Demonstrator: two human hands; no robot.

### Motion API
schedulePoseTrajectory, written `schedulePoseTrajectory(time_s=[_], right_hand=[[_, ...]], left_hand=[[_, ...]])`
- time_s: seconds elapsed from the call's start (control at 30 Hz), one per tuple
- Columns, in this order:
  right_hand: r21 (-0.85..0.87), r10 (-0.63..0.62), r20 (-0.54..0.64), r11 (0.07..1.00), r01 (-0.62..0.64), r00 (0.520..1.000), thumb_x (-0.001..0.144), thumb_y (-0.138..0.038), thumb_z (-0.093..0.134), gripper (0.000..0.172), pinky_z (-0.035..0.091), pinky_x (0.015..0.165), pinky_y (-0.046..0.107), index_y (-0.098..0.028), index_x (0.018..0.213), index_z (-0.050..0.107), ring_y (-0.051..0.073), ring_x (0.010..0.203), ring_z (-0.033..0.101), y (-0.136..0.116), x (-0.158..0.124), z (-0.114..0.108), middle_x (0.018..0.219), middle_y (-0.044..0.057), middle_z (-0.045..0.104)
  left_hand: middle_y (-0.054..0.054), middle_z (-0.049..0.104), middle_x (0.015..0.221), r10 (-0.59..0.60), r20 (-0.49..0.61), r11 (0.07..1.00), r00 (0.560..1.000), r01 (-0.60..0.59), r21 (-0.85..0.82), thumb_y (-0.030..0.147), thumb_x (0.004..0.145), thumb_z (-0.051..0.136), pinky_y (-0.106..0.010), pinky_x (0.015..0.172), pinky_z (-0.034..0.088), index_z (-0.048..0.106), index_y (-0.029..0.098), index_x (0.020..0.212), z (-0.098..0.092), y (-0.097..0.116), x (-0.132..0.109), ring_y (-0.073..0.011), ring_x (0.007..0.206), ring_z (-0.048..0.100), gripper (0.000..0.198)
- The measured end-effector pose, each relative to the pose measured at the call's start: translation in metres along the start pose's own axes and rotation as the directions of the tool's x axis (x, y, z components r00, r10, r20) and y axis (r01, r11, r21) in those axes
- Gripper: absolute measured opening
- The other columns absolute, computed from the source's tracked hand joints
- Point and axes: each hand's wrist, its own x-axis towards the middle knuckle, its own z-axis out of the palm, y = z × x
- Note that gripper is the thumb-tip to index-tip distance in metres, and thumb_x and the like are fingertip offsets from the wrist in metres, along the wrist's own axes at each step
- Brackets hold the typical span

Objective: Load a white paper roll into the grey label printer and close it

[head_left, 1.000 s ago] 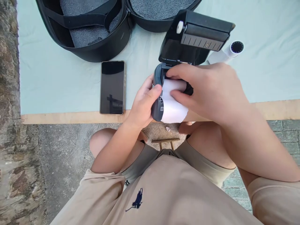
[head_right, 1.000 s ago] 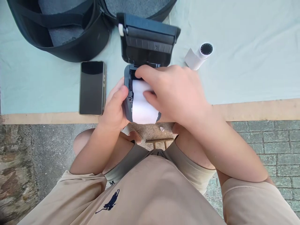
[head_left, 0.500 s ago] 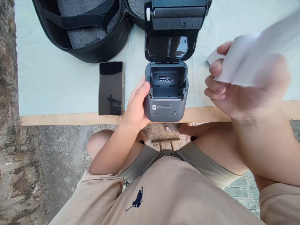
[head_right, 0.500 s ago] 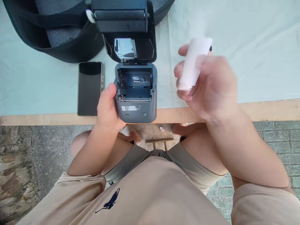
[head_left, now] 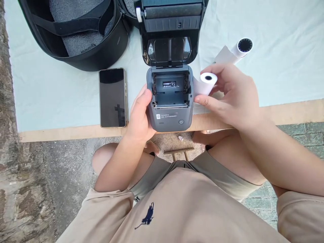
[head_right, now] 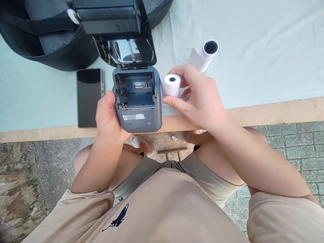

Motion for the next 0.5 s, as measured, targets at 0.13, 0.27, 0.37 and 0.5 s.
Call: schedulePoseTrajectory(time_s=[0.13, 0.27, 0.37, 0.5], right_hand=[[-0.258, -0.066, 0.004, 0.964, 0.064, 0.998, 0.076, -0.016, 0.065, 0.036, 0.054, 0.074, 0.035, -0.028, 0.109, 0.059, 0.018, 0.079, 0.065, 0.008, 0.003, 0.003, 0.098, 0.0, 0.07], [-0.348, -0.077, 0.068, 0.933, 0.096, 0.995, 0.071, -0.01, 0.057, 0.047, 0.056, 0.082, 0.038, -0.025, 0.116, 0.057, 0.022, 0.091, 0.067, 0.012, 0.003, 0.004, 0.106, 0.005, 0.068], [-0.219, -0.194, 0.014, 0.957, 0.192, 0.981, 0.075, -0.014, 0.057, 0.059, 0.056, 0.094, 0.042, -0.024, 0.133, 0.049, 0.026, 0.113, 0.065, 0.01, 0.0, -0.004, 0.123, 0.011, 0.062], [-0.27, -0.327, -0.292, 0.93, 0.251, 0.899, 0.076, -0.017, 0.058, 0.058, 0.052, 0.087, 0.039, -0.028, 0.133, 0.055, 0.026, 0.113, 0.063, 0.01, 0.003, -0.027, 0.131, 0.009, 0.058]], left_hand=[[-0.003, 0.076, 0.107, -0.005, -0.009, 1.0, 1.0, 0.005, 0.028, 0.044, 0.093, 0.053, -0.042, 0.107, 0.053, 0.066, 0.023, 0.106, 0.0, -0.001, 0.001, -0.0267, 0.128, 0.062, 0.028], [-0.005, 0.076, 0.106, 0.001, -0.007, 1.0, 1.0, -0.001, 0.021, 0.043, 0.095, 0.051, -0.041, 0.107, 0.053, 0.067, 0.023, 0.108, 0.002, -0.001, 0.001, -0.0269, 0.13, 0.061, 0.029], [-0.006, 0.075, 0.106, 0.005, -0.034, 0.999, 0.999, -0.004, 0.047, 0.044, 0.095, 0.049, -0.04, 0.106, 0.054, 0.067, 0.022, 0.109, 0.004, -0.001, 0.0, -0.0269, 0.132, 0.06, 0.031], [-0.007, 0.074, 0.111, -0.015, -0.085, 0.995, 0.996, 0.023, 0.097, 0.045, 0.096, 0.045, -0.041, 0.106, 0.054, 0.067, 0.022, 0.107, 0.007, 0.001, 0.0, -0.0274, 0.136, 0.058, 0.033]])
